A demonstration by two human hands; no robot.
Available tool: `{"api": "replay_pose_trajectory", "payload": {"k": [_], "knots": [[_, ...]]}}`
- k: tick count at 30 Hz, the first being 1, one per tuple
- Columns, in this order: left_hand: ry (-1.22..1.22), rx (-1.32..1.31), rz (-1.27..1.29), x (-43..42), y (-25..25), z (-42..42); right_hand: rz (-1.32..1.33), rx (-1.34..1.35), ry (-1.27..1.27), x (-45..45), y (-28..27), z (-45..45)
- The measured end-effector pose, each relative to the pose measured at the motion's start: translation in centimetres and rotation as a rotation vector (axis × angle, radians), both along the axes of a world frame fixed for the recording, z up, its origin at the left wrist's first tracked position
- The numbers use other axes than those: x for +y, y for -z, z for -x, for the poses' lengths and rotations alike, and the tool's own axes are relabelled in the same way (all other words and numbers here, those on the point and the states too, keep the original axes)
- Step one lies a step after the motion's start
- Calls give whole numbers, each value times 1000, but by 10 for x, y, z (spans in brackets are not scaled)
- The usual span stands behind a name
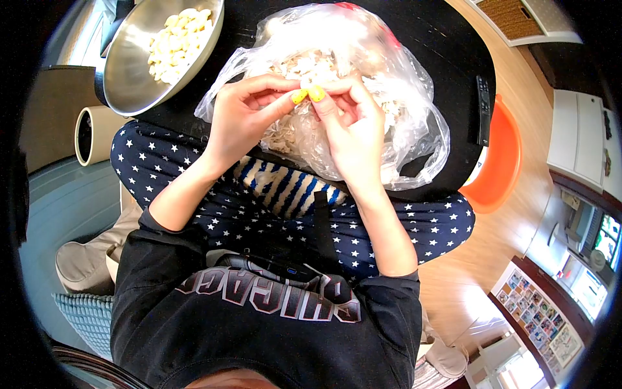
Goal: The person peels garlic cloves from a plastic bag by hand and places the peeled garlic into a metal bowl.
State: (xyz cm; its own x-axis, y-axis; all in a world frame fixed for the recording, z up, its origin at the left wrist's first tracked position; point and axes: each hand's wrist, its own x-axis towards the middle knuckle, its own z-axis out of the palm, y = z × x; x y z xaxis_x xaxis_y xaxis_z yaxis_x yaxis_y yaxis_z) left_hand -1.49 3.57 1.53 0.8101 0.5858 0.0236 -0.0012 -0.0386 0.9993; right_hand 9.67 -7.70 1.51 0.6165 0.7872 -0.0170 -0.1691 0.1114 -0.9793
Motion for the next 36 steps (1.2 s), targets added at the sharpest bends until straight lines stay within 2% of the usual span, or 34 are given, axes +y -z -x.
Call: {"api": "replay_pose_trajectory", "payload": {"k": [4, 6, 10, 13, 15, 16, 18, 20, 22, 25, 27, 31, 33, 36], "knots": [[10, -16, 128, -1, 8, 2, 5, -118, 48, 1, -3, 7], [18, -62, 361, -2, 8, 2, 13, -285, 101, 2, -1, 10], [25, 28, 404, 2, 7, 1, 121, -496, 117, 0, 2, 12], [60, -2, 443, 2, 8, 1, 110, -473, 102, 1, 0, 10], [56, -5, 423, 0, 4, 0, 94, -102, 76, 2, -5, 5], [57, -5, 423, -1, 4, -1, 94, -103, 76, 1, -5, 2], [44, -50, 402, -3, 6, 0, 55, 112, -26, 0, -5, -3], [48, -80, 403, -2, 9, 0, 72, 130, -47, -1, -8, -4], [54, -109, 405, -1, 11, 0, 22, 349, -108, -2, -8, -5], [43, -148, 373, 0, 10, -1, 27, 459, -96, -1, -10, -3], [100, -20, 364, 2, 2, 1, 15, 428, -111, -1, -7, -4], [80, -20, 401, 1, 6, 1, -1, 315, -103, 1, -5, -1], [97, -126, 426, 0, 10, 2, 3, 278, -96, 1, -6, -1], [103, -85, 449, 1, 7, 2, 10, 236, -82, 0, -6, 0]]}}
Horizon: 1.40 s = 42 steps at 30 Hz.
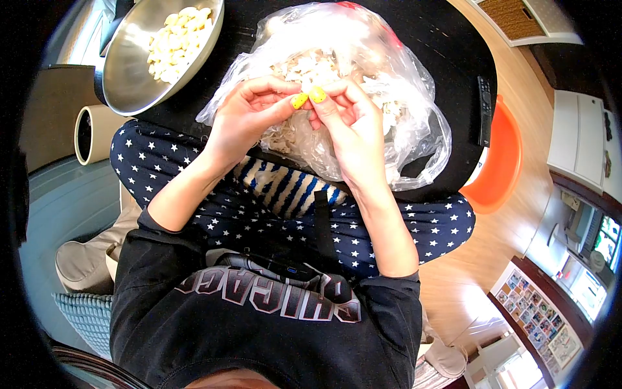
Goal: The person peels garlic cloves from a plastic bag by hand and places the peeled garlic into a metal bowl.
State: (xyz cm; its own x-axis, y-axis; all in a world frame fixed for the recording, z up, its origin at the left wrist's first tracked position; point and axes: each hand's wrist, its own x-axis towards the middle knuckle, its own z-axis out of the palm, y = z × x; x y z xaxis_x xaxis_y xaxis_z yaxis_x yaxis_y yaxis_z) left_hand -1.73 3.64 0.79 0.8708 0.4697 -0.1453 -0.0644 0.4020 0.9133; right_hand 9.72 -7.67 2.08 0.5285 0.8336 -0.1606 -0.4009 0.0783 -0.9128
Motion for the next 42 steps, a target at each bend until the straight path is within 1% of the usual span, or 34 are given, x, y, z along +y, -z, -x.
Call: {"api": "replay_pose_trajectory", "payload": {"k": [8, 11, 13, 16, 20, 22, 23, 25, 27, 28, 32, 34, 37, 39, 41, 42], "knots": [[15, 57, 22, 0, -4, 0, 4, -23, 18, -1, 0, 1], [14, 56, 31, 0, -1, 0, 7, -61, 16, -2, 4, 1], [17, 42, 44, 1, -1, 0, 25, -146, 36, -1, 7, 4], [17, 98, 0, 3, 1, -1, 42, -130, 56, 1, 9, 9], [35, 102, 56, 6, 3, 0, 33, -141, 39, 2, 6, 12], [42, 116, 63, 6, 0, -1, 77, -43, 35, 1, 1, 7], [37, 113, 49, 4, -4, -1, 77, -45, 35, 0, 1, 5], [31, 109, 34, 1, -6, -1, 63, 58, 14, 0, 2, 1], [-17, 27, 83, -2, -5, -2, 55, 81, 14, 0, 1, 1], [-17, 27, 83, -2, -4, -2, 49, 104, 15, 0, 1, 2], [27, 38, 68, 2, -2, 0, 36, 76, 2, 0, 1, 3], [47, 51, 70, 3, -3, 0, 69, -31, -11, 0, 1, 3], [50, 93, 40, 3, -3, -1, 89, -73, -17, 0, 1, 6], [-20, 70, 74, -1, -3, -2, 89, -55, -23, 0, 1, 4], [-18, 54, 92, -1, -3, -3, 88, -37, -28, -1, 1, 1], [-17, 38, 109, -1, -2, -3, 69, 25, -32, -1, 1, 0]]}}
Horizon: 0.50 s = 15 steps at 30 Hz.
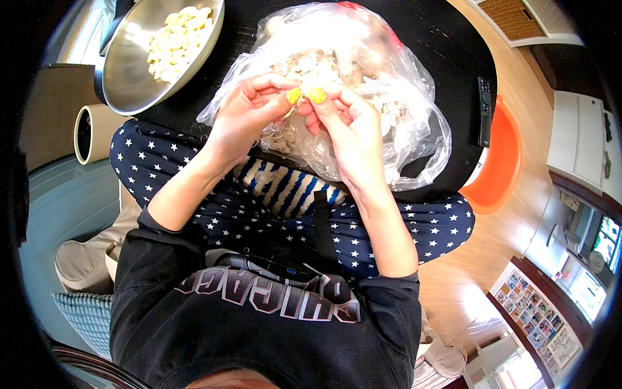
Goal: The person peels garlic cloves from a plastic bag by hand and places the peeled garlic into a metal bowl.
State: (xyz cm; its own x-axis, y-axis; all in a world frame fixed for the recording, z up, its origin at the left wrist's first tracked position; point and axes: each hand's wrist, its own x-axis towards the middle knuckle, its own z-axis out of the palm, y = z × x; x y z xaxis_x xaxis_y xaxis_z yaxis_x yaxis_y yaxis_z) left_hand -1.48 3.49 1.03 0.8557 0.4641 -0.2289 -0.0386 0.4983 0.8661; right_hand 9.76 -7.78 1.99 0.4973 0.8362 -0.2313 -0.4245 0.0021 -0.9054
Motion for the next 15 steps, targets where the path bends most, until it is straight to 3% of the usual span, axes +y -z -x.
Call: {"api": "replay_pose_trajectory", "payload": {"k": [15], "knots": [[68, -16, -31, 4, 2, 1, 7, 81, -62, -3, -1, -5]]}}
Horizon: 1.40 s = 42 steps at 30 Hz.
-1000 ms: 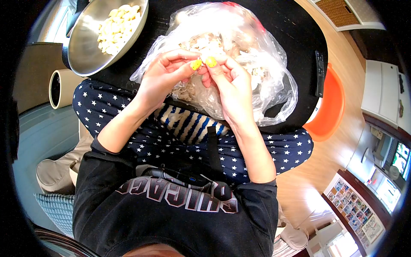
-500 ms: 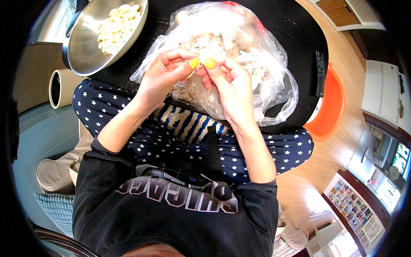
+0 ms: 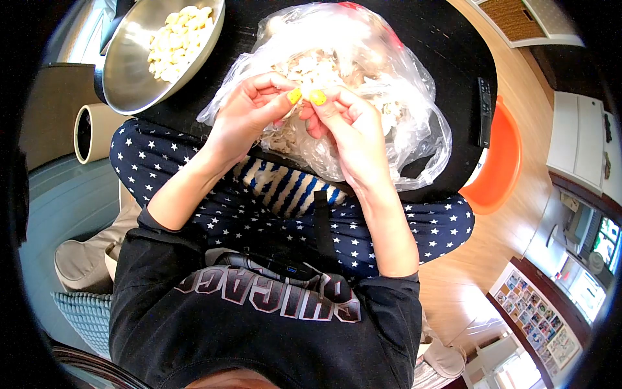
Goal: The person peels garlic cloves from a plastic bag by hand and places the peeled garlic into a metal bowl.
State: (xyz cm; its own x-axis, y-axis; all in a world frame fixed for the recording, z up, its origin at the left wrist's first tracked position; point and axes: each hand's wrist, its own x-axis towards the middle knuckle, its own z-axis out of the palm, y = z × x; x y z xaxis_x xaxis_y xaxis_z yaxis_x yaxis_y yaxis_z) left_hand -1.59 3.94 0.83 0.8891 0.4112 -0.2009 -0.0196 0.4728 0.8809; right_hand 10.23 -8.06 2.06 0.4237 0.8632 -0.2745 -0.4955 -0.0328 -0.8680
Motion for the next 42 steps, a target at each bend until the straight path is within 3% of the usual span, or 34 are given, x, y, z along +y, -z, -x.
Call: {"api": "replay_pose_trajectory", "payload": {"k": [8, 20, 23, 25, 30, 34, 36, 40, 42], "knots": [[13, 28, -20, 0, -7, 0, -3, 114, 16, 0, -1, -2], [-7, 13, -69, -2, -1, 0, 0, -71, 17, 0, 0, 6], [-5, 22, -32, -2, -5, -1, -13, 20, -8, -1, 2, 1], [-2, 14, 18, 0, -5, -1, -61, 275, -9, -2, 2, -4], [-44, 103, -274, 5, -2, 0, -205, 453, -37, -7, 9, -17], [-139, 76, -418, 0, 1, -2, -159, 360, -63, -5, -3, -14], [-31, 88, -644, 6, -1, 1, -152, 335, -62, -6, -1, -13], [-57, -67, -352, 2, -2, -4, -214, 387, -55, -7, 2, -12], [45, 10, -82, 5, -9, -1, -109, 107, -53, -8, -3, -10]]}}
